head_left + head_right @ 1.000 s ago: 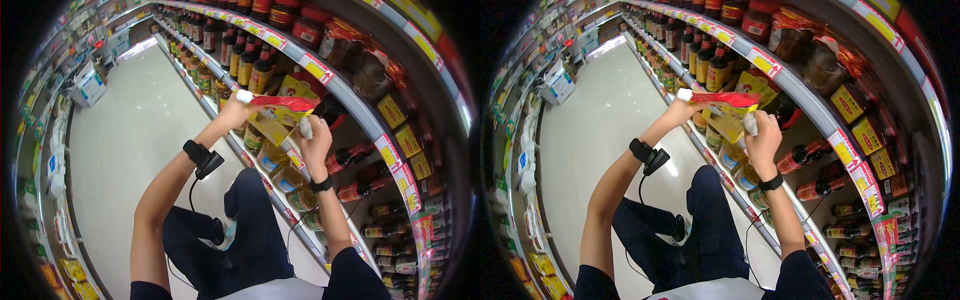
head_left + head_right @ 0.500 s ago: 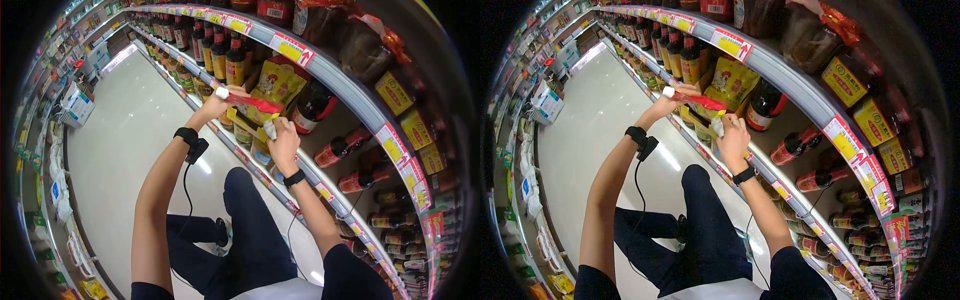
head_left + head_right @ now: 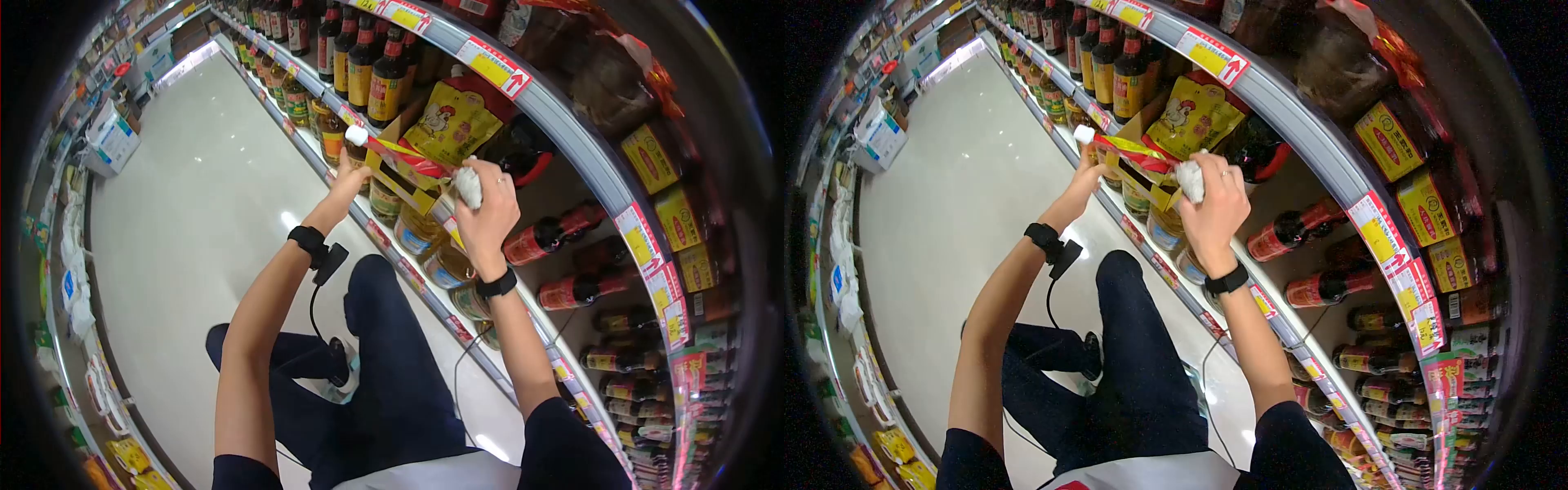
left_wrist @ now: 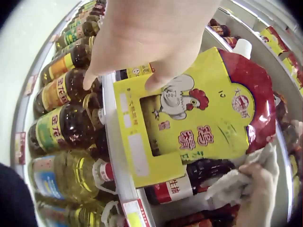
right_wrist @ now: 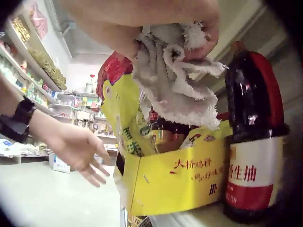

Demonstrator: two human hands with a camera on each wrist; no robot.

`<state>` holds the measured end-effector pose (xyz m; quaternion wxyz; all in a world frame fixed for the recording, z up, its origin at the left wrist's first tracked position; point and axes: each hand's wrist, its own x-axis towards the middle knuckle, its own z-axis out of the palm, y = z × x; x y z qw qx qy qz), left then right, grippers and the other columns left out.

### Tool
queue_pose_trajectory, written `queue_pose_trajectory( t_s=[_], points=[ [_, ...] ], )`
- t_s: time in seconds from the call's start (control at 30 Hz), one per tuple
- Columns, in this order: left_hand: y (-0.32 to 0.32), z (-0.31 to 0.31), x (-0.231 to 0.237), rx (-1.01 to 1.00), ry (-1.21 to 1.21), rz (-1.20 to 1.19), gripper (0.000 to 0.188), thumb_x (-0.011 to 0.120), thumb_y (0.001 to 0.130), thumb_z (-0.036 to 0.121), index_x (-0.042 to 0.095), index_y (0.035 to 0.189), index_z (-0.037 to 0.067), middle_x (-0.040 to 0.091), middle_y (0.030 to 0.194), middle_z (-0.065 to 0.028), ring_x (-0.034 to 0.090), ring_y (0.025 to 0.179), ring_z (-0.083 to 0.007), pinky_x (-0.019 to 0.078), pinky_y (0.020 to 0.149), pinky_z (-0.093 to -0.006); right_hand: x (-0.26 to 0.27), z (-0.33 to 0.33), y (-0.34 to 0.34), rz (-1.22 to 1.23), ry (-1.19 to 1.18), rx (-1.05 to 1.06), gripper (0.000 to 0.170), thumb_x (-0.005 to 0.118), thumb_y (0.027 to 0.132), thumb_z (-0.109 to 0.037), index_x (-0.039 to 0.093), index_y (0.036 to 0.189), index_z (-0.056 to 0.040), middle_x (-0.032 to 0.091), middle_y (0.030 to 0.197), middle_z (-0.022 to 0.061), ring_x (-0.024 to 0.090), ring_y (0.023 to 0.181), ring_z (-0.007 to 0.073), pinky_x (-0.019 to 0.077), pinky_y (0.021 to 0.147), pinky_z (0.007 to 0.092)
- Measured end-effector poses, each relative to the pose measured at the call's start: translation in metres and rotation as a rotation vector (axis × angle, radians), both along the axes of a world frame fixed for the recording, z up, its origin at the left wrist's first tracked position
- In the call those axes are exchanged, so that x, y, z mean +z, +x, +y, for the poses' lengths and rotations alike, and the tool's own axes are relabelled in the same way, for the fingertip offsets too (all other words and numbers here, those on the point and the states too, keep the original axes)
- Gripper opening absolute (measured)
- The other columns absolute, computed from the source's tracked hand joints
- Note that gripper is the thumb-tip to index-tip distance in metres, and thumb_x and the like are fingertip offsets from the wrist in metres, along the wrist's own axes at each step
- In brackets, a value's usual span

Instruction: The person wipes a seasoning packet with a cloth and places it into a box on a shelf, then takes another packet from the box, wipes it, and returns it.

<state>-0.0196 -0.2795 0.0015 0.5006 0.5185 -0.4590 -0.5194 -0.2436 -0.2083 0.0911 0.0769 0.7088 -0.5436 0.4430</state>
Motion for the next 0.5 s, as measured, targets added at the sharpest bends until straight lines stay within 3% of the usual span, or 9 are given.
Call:
queue_pose_trajectory(
  t_s=[0.03,0.07,0.1,0.17,0.2,0.27,0.3,0.4,0.5],
  points=[
    [-0.008,0.009,0.001,0.050,0.093,0.140,0.076,0.054,0.087,0.014,0.017,0.153,0.020,0.049,0.132,-0.0081,0.051,0.114,-0.0247,0.0394,0.099,-0.0344,0.008,-0.004,0.002,0.016,0.010,-0.006,0.042,0.068,0.061,-0.003,0.064,0.102,-0.0116,0.063,0.104,0.0045,0.059,0.094,0.0289,0.0499,0.077,0.0380],
    [-0.003,-0.013,-0.046,0.002,0.093,-0.031,0.076,0.052,0.091,0.018,0.011,0.155,0.025,0.044,0.139,-0.0076,0.051,0.114,-0.0251,0.0410,0.098,-0.0355,0.017,-0.009,0.007,0.022,0.031,-0.029,0.035,0.069,0.066,-0.009,0.064,0.101,-0.0105,0.066,0.103,0.0087,0.062,0.093,0.0314,0.0500,0.076,0.0394],
    [-0.012,-0.003,-0.044,0.015,0.098,-0.011,0.076,0.052,0.091,0.018,0.011,0.155,0.025,0.044,0.139,-0.0076,0.051,0.114,-0.0251,0.0410,0.098,-0.0355,0.027,-0.016,0.010,0.043,0.035,-0.016,0.035,0.069,0.066,-0.009,0.064,0.101,-0.0105,0.066,0.103,0.0087,0.062,0.093,0.0314,0.0500,0.076,0.0394],
    [-0.039,0.022,-0.028,0.046,0.241,0.328,0.077,0.052,0.094,0.021,0.006,0.156,0.027,0.047,0.136,-0.0069,0.054,0.110,-0.0222,0.0436,0.095,-0.0356,0.041,-0.037,0.020,-0.065,0.212,-0.089,0.028,0.067,0.075,-0.019,0.065,0.100,-0.0073,0.068,0.096,0.0145,0.065,0.090,0.0361,0.0503,0.075,0.0433],
    [-0.047,0.022,-0.040,0.060,0.142,0.354,0.083,0.053,0.097,0.019,-0.005,0.156,0.016,0.057,0.119,-0.0086,0.056,0.087,-0.0166,0.0466,0.084,-0.0291,0.042,-0.051,0.019,-0.104,0.258,-0.039,0.028,0.064,0.078,-0.023,0.065,0.100,-0.0061,0.068,0.093,0.0165,0.065,0.088,0.0379,0.0503,0.074,0.0444],
    [-0.065,0.024,-0.043,0.114,0.034,0.310,0.085,0.054,0.098,0.022,-0.009,0.155,0.011,0.058,0.119,-0.0107,0.058,0.095,-0.0180,0.0473,0.085,-0.0311,0.042,-0.079,0.009,-0.144,0.394,0.008,0.031,0.060,0.081,-0.027,0.066,0.101,-0.0043,0.068,0.091,0.0205,0.065,0.086,0.0405,0.0508,0.073,0.0439],
    [-0.069,0.023,-0.039,0.139,0.055,0.286,0.087,0.055,0.098,0.024,-0.010,0.154,0.009,0.058,0.121,-0.0126,0.058,0.098,-0.0194,0.0475,0.086,-0.0329,0.051,-0.080,0.008,-0.038,0.360,0.005,0.031,0.062,0.082,-0.026,0.065,0.102,-0.0021,0.068,0.087,0.0194,0.068,0.079,0.0340,0.0509,0.070,0.0401],
    [-0.077,0.009,-0.051,0.258,-0.089,0.096,0.093,0.059,0.096,0.024,-0.011,0.153,0.004,0.051,0.133,-0.0164,0.057,0.112,-0.0239,0.0454,0.096,-0.0356,0.048,-0.083,-0.011,-0.369,0.538,0.408,0.017,0.066,0.089,-0.015,0.066,0.097,-0.0007,0.066,0.080,0.0027,0.060,0.071,0.0080,0.0477,0.064,0.0260],
    [-0.081,0.008,-0.049,0.330,-0.087,-0.056,0.082,0.062,0.093,0.020,0.009,0.154,0.006,0.057,0.126,-0.0170,0.058,0.111,-0.0244,0.0458,0.094,-0.0364,0.046,-0.074,-0.016,-0.492,0.622,0.541,0.016,0.068,0.090,-0.015,0.067,0.098,-0.0017,0.064,0.081,-0.0008,0.058,0.074,0.0050,0.0457,0.067,0.0224]
  ],
)
